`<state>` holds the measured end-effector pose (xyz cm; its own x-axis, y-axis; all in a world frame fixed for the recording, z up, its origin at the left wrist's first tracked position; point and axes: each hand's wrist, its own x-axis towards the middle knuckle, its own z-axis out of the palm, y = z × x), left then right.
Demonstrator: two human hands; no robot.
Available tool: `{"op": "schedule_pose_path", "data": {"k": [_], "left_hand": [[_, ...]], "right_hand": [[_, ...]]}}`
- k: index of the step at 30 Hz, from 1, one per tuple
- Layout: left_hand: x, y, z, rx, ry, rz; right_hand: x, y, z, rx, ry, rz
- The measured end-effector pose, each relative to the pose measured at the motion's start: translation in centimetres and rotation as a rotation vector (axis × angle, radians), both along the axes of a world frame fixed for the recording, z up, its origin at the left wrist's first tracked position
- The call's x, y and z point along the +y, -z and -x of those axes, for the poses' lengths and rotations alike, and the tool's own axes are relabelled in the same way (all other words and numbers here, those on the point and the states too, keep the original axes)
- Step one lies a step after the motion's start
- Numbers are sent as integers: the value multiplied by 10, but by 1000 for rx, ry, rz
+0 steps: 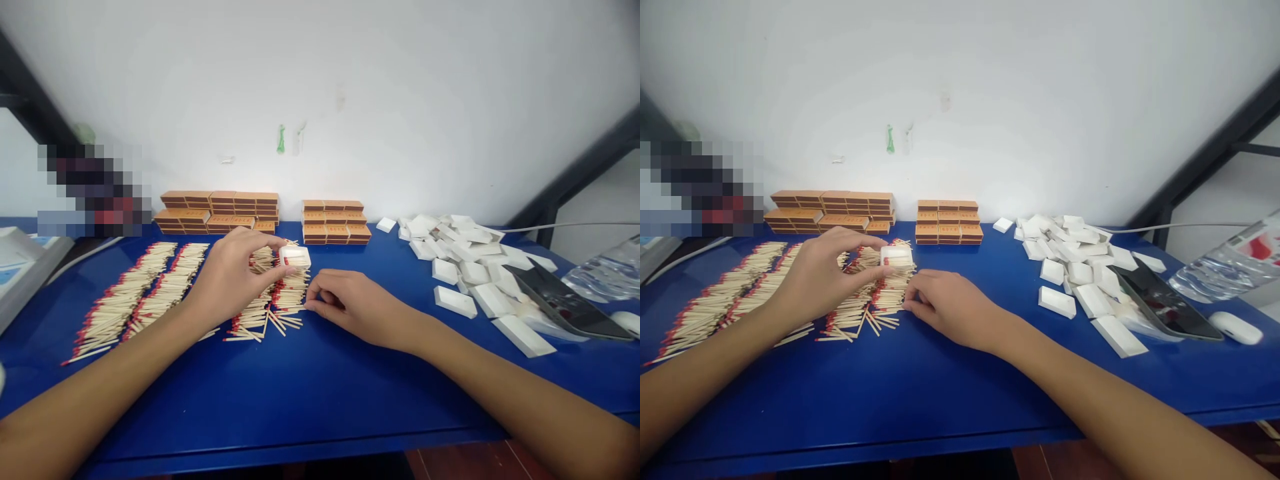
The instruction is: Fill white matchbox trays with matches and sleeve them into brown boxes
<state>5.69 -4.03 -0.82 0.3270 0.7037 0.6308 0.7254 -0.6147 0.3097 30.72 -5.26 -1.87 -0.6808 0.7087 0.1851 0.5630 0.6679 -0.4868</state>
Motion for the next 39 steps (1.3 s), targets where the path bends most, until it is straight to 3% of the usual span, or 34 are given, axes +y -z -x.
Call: {"op": "schedule_pose_path", "data": {"k": [39], "left_hand": [[4,1,3,23,-12,-16]], "right_hand": [[-1,3,7,-67,-11,81]]}}
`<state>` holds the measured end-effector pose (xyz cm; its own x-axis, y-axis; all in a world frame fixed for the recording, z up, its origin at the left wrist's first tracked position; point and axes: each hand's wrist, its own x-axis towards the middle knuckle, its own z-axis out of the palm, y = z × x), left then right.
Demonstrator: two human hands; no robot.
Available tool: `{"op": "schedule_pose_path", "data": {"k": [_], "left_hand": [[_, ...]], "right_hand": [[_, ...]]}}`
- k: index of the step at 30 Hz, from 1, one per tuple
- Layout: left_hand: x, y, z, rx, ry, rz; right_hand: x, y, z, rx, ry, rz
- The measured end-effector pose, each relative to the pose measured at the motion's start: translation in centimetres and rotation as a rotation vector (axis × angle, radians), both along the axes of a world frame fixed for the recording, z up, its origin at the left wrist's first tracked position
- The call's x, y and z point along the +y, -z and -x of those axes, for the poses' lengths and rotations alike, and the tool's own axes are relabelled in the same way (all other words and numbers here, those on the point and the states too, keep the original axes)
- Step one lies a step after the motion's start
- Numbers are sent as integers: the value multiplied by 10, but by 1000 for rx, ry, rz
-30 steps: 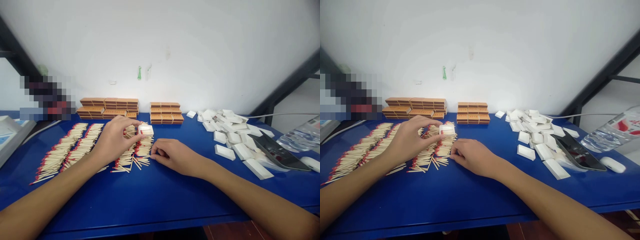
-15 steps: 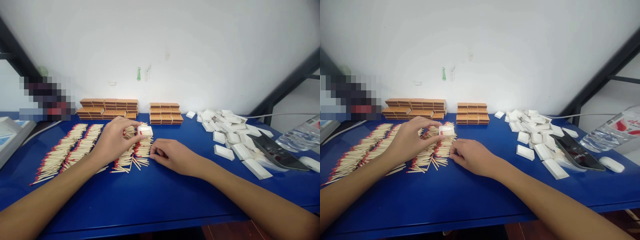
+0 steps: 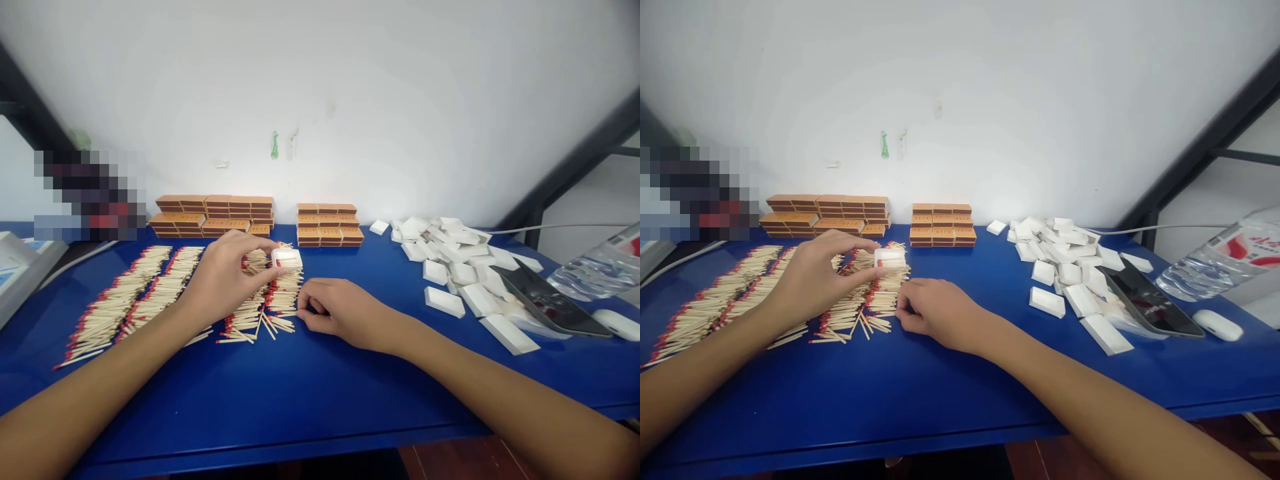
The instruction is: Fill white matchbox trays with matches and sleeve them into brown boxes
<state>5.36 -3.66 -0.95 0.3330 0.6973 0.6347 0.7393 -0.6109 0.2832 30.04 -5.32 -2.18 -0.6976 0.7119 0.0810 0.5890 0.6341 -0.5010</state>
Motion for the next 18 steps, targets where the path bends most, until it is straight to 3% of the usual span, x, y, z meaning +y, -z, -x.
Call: {"op": "schedule_pose_path", "data": {"k": [4,9,13,18], "left_hand": [[2,1,2,4,-3,-7],[2,1,2,-1,11,21],[-2,-1,-3,-17,78,41],[-8,-4,-8,-23,178,71]], "right_hand": [[2,-1,-4,33,-7,1],[11,-8,-17,168,67,-126],[17,-12,-25,219,179,-202],[17,-10,-23,238,184,-254]]}}
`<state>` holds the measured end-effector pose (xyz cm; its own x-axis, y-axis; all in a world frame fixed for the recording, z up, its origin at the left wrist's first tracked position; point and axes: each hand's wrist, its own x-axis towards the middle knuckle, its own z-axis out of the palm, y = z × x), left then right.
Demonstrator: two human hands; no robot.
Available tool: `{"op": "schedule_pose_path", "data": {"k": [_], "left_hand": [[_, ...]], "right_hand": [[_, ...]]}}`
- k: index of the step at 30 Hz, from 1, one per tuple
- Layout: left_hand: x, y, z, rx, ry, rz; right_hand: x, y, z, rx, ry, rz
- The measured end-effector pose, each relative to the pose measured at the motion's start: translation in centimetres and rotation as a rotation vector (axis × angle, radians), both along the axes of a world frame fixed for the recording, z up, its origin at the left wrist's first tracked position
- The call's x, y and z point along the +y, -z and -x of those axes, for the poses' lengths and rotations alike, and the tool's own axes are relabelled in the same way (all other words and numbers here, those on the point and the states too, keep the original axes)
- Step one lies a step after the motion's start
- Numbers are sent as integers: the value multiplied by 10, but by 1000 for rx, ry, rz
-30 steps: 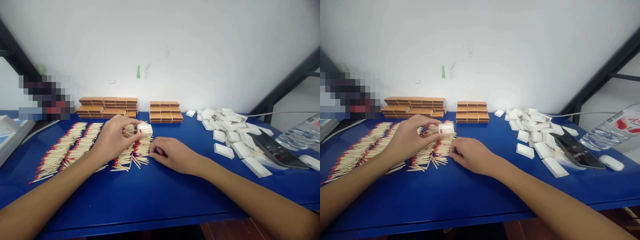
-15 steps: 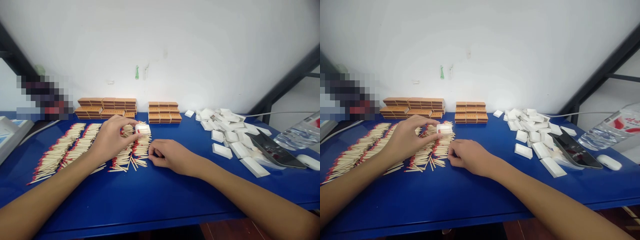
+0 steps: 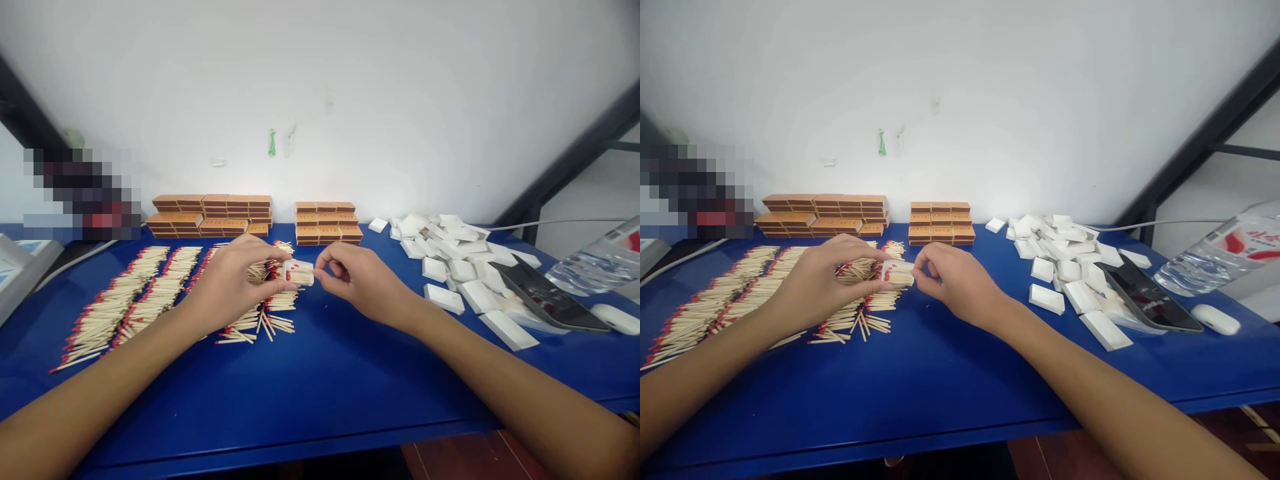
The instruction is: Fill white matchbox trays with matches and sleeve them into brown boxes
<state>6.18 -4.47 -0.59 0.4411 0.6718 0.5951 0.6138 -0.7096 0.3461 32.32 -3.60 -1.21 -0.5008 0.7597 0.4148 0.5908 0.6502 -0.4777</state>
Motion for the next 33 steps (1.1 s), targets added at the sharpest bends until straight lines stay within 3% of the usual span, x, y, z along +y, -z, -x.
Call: {"op": "schedule_pose_path", "data": {"k": [13,19,23,28,33], "left_hand": [[-2,2,-3,-28,85,63],[1,3,0,-23,-17,34],[3,2,3,-14,-95,-8],[4,2,4,-16,-120,-17],[3,3,2,-13,-124,1]], "right_hand": [[-6,3,4,-60,-77,-42],[-12,2,8,21,-101,-68],[-24,4,17,-25,-182,35],[-32,13,29,-94,-232,150],[-27,16,28,-102,-211,139]]}}
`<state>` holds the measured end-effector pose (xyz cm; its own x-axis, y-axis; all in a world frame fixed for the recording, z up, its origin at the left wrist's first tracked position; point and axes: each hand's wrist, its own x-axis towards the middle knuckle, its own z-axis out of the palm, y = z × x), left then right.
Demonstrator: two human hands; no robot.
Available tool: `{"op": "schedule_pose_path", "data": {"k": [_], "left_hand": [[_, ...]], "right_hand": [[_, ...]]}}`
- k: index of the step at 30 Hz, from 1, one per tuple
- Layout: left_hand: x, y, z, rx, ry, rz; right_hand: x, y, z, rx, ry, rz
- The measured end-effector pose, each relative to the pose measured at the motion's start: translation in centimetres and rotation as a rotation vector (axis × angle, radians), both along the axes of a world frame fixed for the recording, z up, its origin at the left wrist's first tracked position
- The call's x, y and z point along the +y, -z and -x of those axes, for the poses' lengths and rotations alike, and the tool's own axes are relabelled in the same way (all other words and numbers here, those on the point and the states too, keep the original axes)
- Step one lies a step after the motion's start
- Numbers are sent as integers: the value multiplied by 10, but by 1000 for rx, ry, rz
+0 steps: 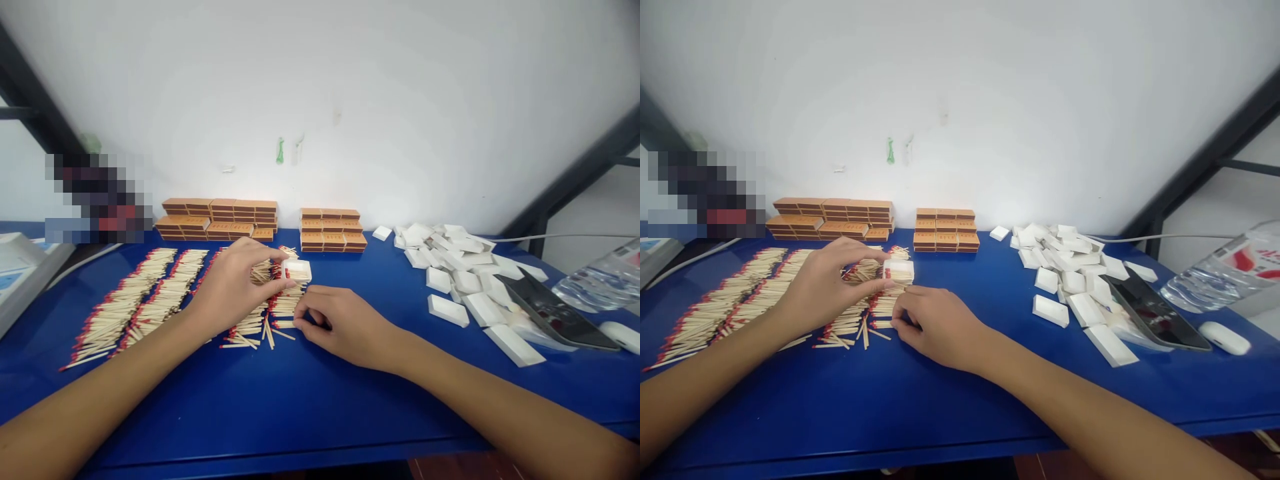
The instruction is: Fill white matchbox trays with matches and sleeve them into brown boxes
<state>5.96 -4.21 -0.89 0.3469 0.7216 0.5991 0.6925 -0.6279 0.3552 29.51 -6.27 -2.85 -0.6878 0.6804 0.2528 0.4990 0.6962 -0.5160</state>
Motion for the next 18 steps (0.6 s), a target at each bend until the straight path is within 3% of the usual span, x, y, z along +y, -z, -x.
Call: {"op": "schedule_pose_path", "data": {"k": [18], "left_hand": [[0,1,0,24,10,-17]], "right_hand": [[5,-5,-7,-43,14,4]]}}
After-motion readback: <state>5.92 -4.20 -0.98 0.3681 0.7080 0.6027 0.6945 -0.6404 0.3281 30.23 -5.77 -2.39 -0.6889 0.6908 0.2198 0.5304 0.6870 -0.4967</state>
